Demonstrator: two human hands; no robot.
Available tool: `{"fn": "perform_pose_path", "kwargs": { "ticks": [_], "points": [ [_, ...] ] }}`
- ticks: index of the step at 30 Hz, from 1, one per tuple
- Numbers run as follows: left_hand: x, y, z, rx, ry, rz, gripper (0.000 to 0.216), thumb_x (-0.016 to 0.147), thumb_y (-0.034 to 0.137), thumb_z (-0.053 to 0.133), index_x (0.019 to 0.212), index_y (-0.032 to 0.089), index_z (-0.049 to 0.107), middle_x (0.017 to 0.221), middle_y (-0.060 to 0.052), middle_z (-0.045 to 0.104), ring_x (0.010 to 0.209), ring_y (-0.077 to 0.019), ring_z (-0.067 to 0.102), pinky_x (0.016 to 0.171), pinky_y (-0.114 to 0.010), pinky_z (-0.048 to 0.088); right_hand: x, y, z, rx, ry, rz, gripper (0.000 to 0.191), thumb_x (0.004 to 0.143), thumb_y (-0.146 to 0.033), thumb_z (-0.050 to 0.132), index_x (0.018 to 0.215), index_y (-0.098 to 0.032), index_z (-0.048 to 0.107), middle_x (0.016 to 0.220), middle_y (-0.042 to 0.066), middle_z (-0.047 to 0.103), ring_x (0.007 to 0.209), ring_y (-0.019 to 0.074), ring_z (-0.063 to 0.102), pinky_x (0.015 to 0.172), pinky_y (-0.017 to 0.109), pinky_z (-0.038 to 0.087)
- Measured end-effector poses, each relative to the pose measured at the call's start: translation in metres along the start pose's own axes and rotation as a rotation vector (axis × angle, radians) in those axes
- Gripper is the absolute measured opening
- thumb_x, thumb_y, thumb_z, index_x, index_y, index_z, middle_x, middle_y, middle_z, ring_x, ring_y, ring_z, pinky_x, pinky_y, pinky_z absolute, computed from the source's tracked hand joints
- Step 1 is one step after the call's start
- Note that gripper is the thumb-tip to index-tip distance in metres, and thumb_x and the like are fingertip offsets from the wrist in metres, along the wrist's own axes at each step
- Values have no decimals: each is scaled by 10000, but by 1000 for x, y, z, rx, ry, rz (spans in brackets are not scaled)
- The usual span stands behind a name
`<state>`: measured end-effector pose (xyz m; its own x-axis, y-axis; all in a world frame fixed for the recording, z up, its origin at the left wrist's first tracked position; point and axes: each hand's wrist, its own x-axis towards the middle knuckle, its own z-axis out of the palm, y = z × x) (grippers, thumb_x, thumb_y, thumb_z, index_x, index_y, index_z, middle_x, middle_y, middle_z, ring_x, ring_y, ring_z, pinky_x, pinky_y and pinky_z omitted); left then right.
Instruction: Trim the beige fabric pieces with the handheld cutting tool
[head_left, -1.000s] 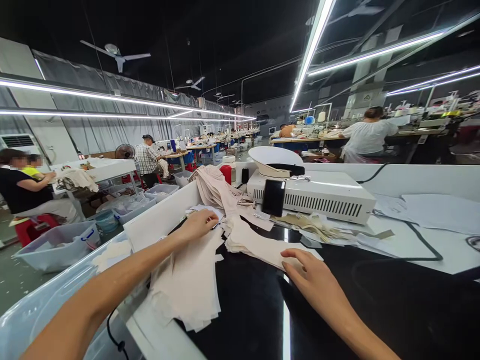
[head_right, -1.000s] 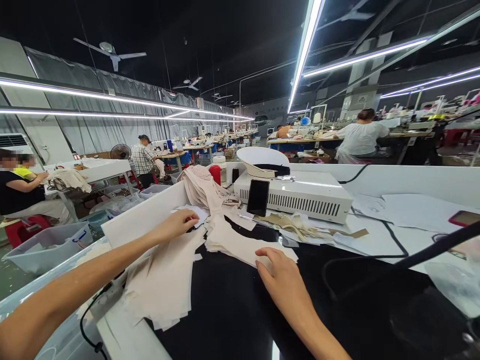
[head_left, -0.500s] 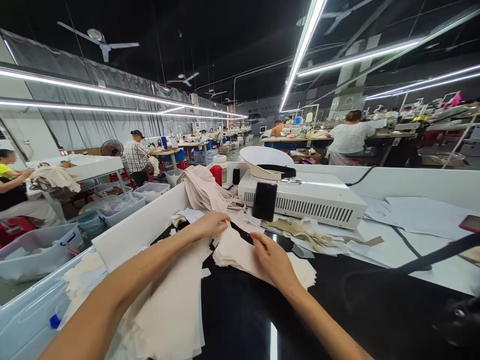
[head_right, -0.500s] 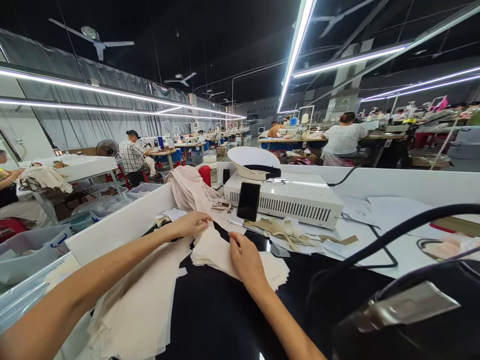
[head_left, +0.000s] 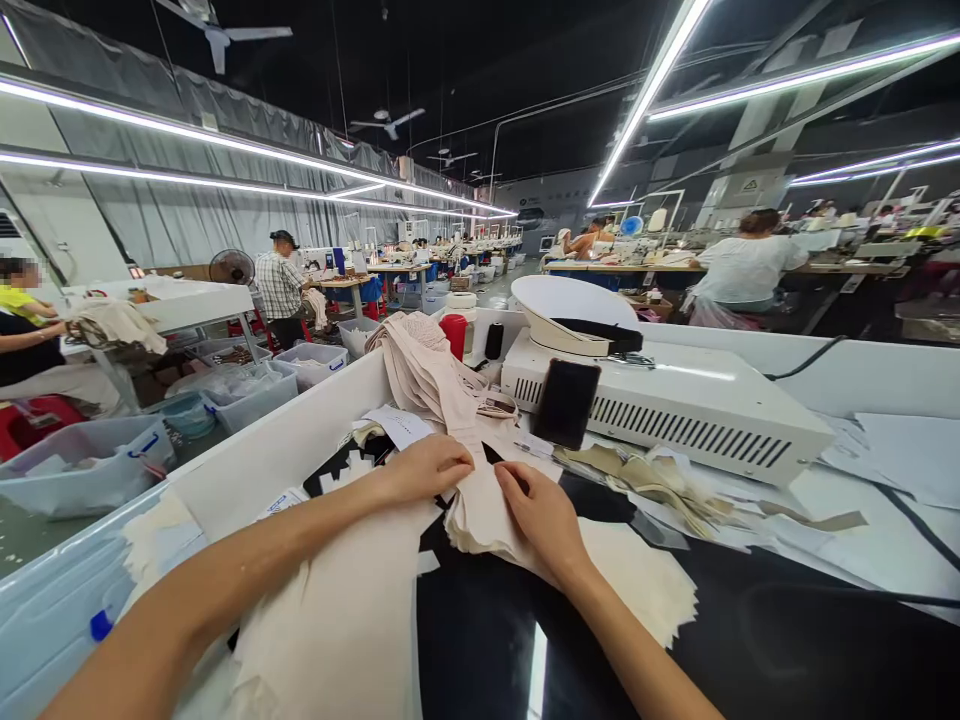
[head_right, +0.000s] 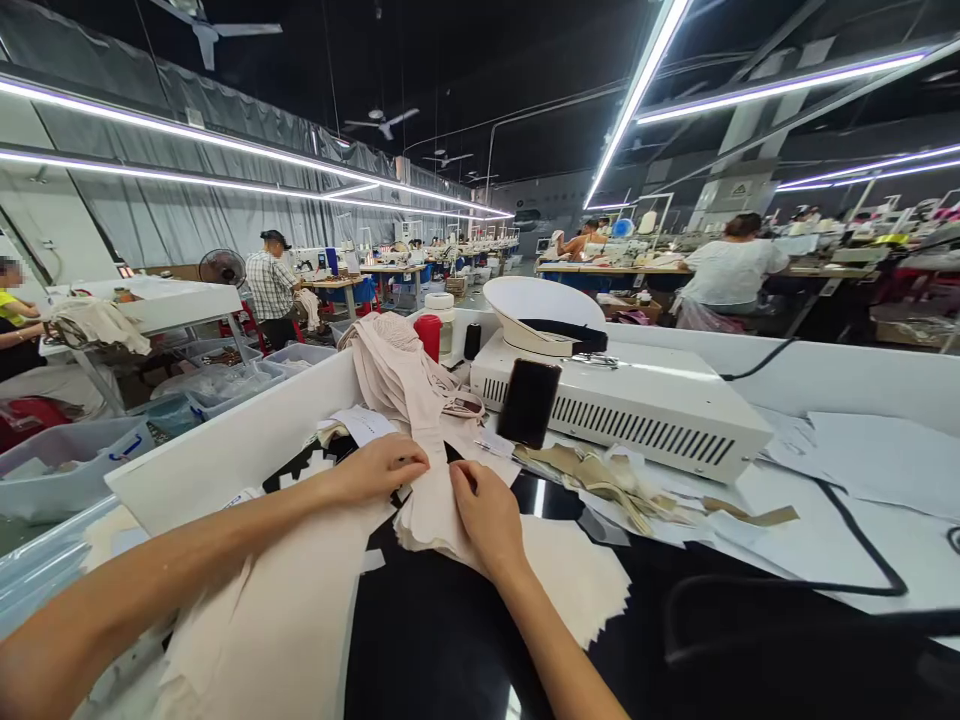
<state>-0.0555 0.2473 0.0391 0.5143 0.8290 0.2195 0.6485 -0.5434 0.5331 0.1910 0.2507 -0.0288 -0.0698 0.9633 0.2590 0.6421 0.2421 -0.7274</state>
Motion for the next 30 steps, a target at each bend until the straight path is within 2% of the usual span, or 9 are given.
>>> {"fn": "perform_pose_path", "kwargs": {
  "ticks": [5,8,11,14,20,30],
  "points": [
    [6,-9,3,-38,58,-72,281,1176,291,606,1314,231,842,1318,-74,883,1220,-288,799,1165,-375,606,-5,4,-2,7,-2,-21,330,1179,-488,823,1365,-216,813,1389,99,833,1191,278,833,1059,506,734],
    [12,-15,5,-44,65,-85,312,1196,284,604,1392,229,841,1442,-99,862,1357,-304,773,1263,-412,575,-6,5,-2,13,-3,-28,329,1179,-490,822,1359,-215,814,1380,98,835,1186,277,833,1058,505,734],
    [20,-19,7,-40,35,-75,251,1221,300,666,1370,209,846,1446,-125,842,1413,-313,756,1321,-504,556,-6,6,-1,21,-3,-38,324,1181,-491,819,1354,-217,813,1368,95,835,1166,270,832,1043,495,735],
    [26,-23,7,-38,3,-64,247,1220,404,776,1349,200,830,1422,-119,821,1372,-316,771,1271,-581,607,-7,6,0,34,0,-45,321,1182,-493,817,1347,-217,814,1356,93,837,1149,265,832,1030,486,737],
    [33,-26,7,-48,-36,-77,338,1203,441,830,1436,199,797,1510,-131,780,1341,-318,786,1172,-560,692,-10,2,1,60,3,-22,322,1179,-491,822,1350,-218,816,1370,95,838,1170,272,834,1047,495,736],
    [32,-20,-5,-139,-50,-121,381,1199,457,837,1458,182,783,1467,-124,790,1280,-313,807,1112,-538,718,-10,-3,2,104,21,-43,340,1180,-482,822,1401,-223,807,1436,110,823,1236,289,826,1091,525,727]
  ]
}}
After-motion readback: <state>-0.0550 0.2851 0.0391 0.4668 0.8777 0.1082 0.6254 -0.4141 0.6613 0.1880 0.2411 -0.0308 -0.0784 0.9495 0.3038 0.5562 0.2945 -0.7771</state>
